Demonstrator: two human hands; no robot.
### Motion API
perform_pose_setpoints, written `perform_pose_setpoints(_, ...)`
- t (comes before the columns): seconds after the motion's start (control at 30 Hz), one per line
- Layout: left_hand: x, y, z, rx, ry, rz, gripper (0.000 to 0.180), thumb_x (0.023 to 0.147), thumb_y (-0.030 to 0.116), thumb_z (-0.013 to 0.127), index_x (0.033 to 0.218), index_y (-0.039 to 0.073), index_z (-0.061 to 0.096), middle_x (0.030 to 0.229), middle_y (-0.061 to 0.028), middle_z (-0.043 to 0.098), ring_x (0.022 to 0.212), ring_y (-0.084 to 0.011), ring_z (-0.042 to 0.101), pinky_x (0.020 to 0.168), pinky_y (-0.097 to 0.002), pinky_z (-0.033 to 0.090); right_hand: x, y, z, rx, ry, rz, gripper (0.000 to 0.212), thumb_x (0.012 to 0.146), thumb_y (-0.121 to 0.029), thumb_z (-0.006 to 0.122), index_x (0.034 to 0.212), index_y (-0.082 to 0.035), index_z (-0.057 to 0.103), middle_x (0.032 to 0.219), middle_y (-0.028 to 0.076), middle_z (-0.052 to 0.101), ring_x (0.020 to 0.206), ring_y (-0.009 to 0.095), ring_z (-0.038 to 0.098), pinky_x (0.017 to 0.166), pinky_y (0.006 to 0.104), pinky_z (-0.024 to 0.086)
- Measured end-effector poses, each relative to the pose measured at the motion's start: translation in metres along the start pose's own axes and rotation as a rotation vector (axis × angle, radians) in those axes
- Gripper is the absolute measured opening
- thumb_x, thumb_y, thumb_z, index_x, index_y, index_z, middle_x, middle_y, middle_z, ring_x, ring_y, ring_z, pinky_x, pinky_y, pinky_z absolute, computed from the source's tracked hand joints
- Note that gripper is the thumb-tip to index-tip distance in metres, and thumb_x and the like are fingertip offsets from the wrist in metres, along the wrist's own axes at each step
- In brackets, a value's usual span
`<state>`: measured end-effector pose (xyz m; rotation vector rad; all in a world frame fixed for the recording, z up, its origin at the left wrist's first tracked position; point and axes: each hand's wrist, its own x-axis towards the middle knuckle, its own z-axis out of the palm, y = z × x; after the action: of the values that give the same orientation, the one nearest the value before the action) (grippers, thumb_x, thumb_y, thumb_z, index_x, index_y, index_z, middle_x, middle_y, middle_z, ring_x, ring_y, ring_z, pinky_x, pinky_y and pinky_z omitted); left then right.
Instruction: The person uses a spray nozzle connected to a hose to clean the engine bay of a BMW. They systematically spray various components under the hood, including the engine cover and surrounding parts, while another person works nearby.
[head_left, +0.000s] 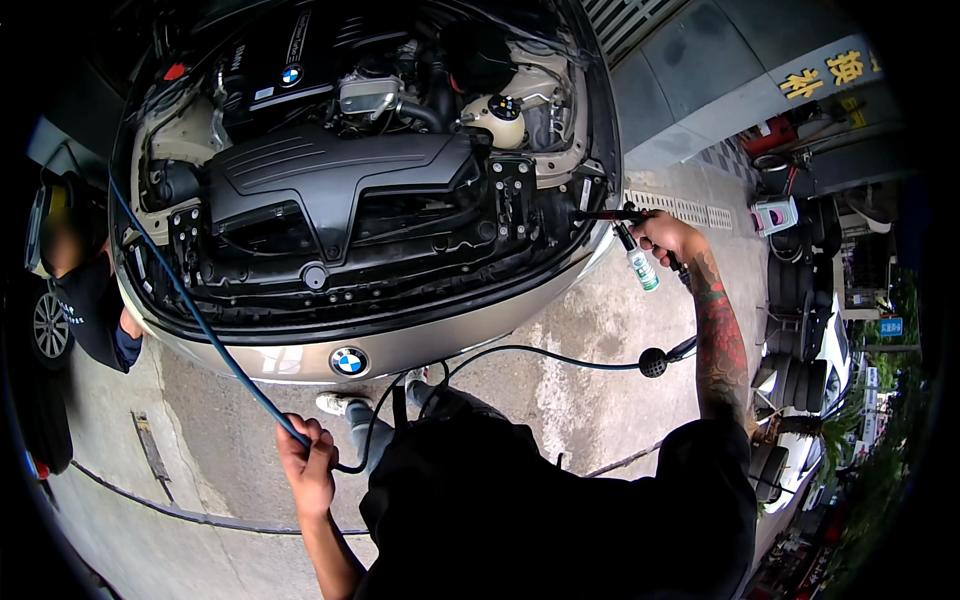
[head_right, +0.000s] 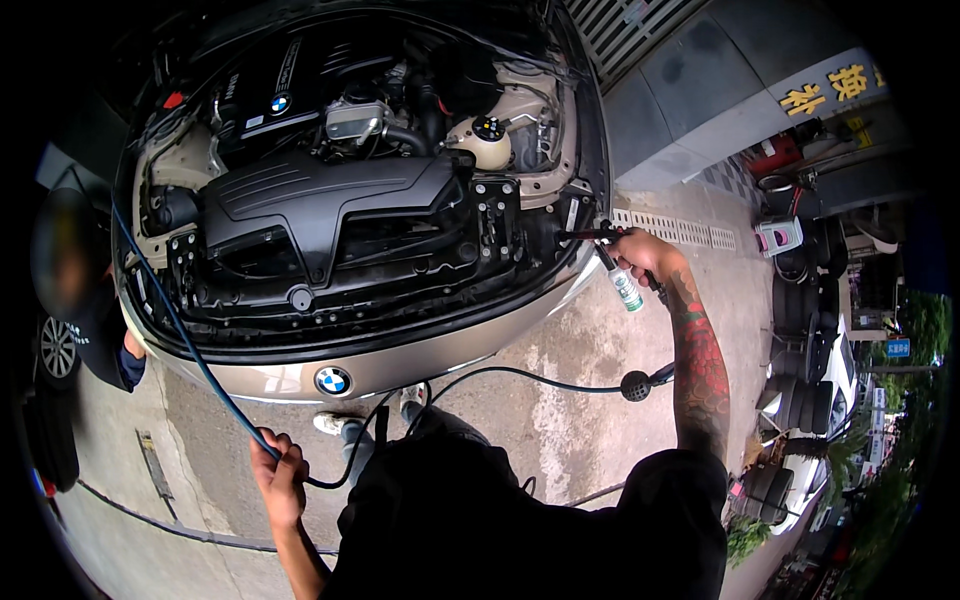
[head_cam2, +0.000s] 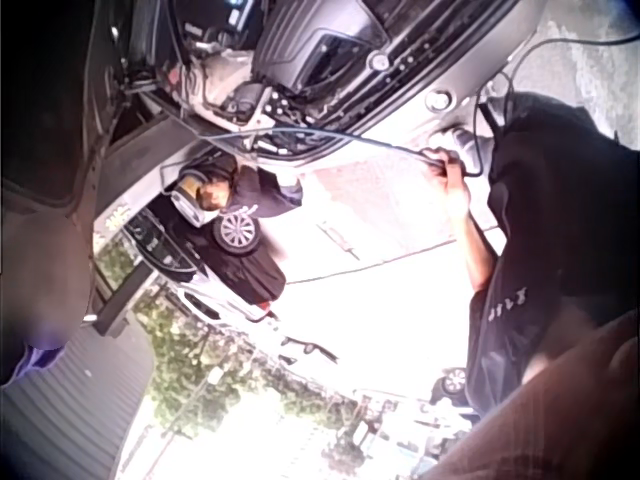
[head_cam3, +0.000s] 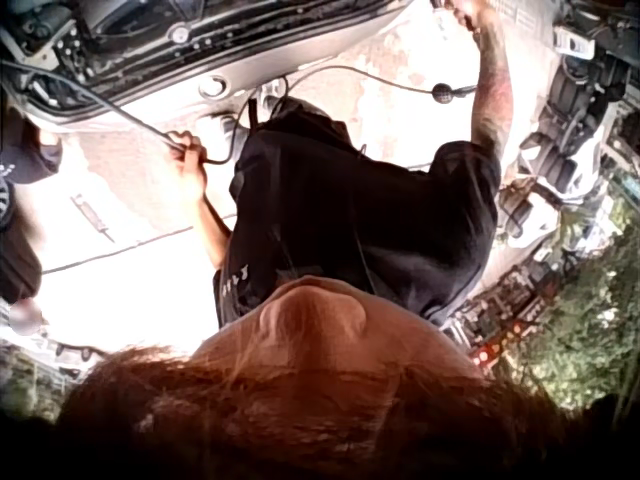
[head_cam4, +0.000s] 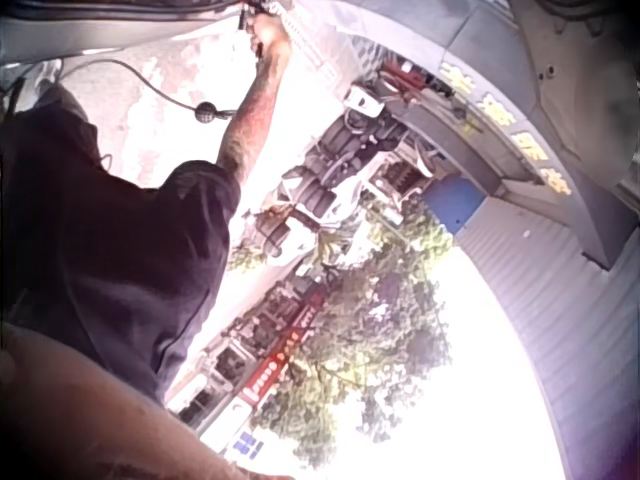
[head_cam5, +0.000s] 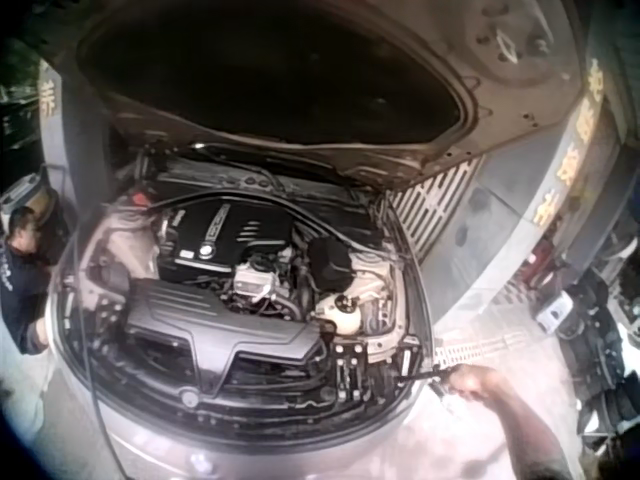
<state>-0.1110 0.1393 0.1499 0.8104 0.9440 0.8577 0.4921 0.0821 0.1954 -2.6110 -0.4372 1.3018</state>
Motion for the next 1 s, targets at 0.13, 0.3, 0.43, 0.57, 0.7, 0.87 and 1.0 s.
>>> perform_pose_setpoints(0.13,0.0,0.0,-0.003,0.022,-0.026,-0.011,0.028,0.089,-0.005,0.055,0.102,0.014,0.039,0.081,0.003,0.041,0.061,-0.005,0.039,0.047,-0.0197,0.031,-0.03,0.002,0.003,0.075,-0.084,0.017,0.007,0.089,-0.016,0.059,0.087,-0.011,0.054,0.065,-0.003,0.046,0.041,0.005,0.031,0.037,0.0258,0.028)
perform_pose_setpoints(0.3,0.002,0.006,-0.006,0.041,-0.031,-0.049,0.028,0.089,-0.004,0.055,0.103,0.014,0.039,0.083,0.0028,0.042,0.062,-0.0054,0.04,0.048,-0.0201,0.032,-0.058,0.009,0.014,0.104,-0.141,-0.005,0.009,0.089,-0.019,0.061,0.088,-0.01,0.056,0.066,-0.003,0.047,0.044,0.005,0.034,0.04,0.0258,0.03)
perform_pose_setpoints(0.43,0.005,0.007,-0.016,0.021,-0.094,-0.061,0.03,0.087,-0.005,0.055,0.103,0.015,0.038,0.084,0.0017,0.043,0.062,-0.0069,0.042,0.048,-0.021,0.033,-0.069,0.015,0.031,0.171,-0.16,-0.037,0.01,0.088,-0.017,0.062,0.092,-0.009,0.057,0.066,-0.003,0.048,0.044,0.005,0.035,0.039,0.0259,0.029)
perform_pose_setpoints(0.57,0.003,0.011,-0.025,0.031,-0.126,-0.068,0.031,0.087,-0.006,0.055,0.103,0.014,0.038,0.083,0.0015,0.041,0.06,-0.0072,0.041,0.048,-0.0216,0.033,-0.075,0.009,0.06,0.12,-0.04,-0.047,0.012,0.088,-0.016,0.063,0.092,-0.007,0.057,0.065,-0.002,0.049,0.042,0.006,0.035,0.038,0.0267,0.03)
perform_pose_setpoints(0.7,-0.001,0.02,-0.032,0.043,-0.117,-0.079,0.031,0.087,-0.007,0.054,0.104,0.014,0.038,0.08,0.0016,0.039,0.06,-0.0072,0.039,0.048,-0.0212,0.032,-0.081,0.004,0.067,0.156,-0.109,-0.033,0.016,0.088,-0.018,0.063,0.098,-0.006,0.057,0.065,-0.001,0.05,0.042,0.007,0.036,0.038,0.0272,0.031)
perform_pose_setpoints(0.87,-0.004,0.027,-0.043,0.024,-0.121,-0.062,0.032,0.087,-0.007,0.053,0.104,0.014,0.038,0.08,0.0016,0.039,0.06,-0.0071,0.039,0.049,-0.0212,0.032,-0.08,0.001,0.088,-0.001,0.025,-0.059,0.02,0.087,-0.019,0.065,0.101,-0.006,0.058,0.065,-0.001,0.051,0.042,0.007,0.037,0.038,0.0269,0.032)
perform_pose_setpoints(1.0,-0.006,0.033,-0.044,0.018,-0.116,-0.06,0.033,0.085,-0.01,0.051,0.103,0.014,0.038,0.079,0.0015,0.039,0.061,-0.0073,0.039,0.049,-0.0214,0.032,-0.085,0.002,0.083,0.139,-0.136,-0.016,0.025,0.088,-0.02,0.065,0.106,-0.004,0.059,0.066,0.0,0.051,0.042,0.007,0.038,0.038,0.0275,0.033)
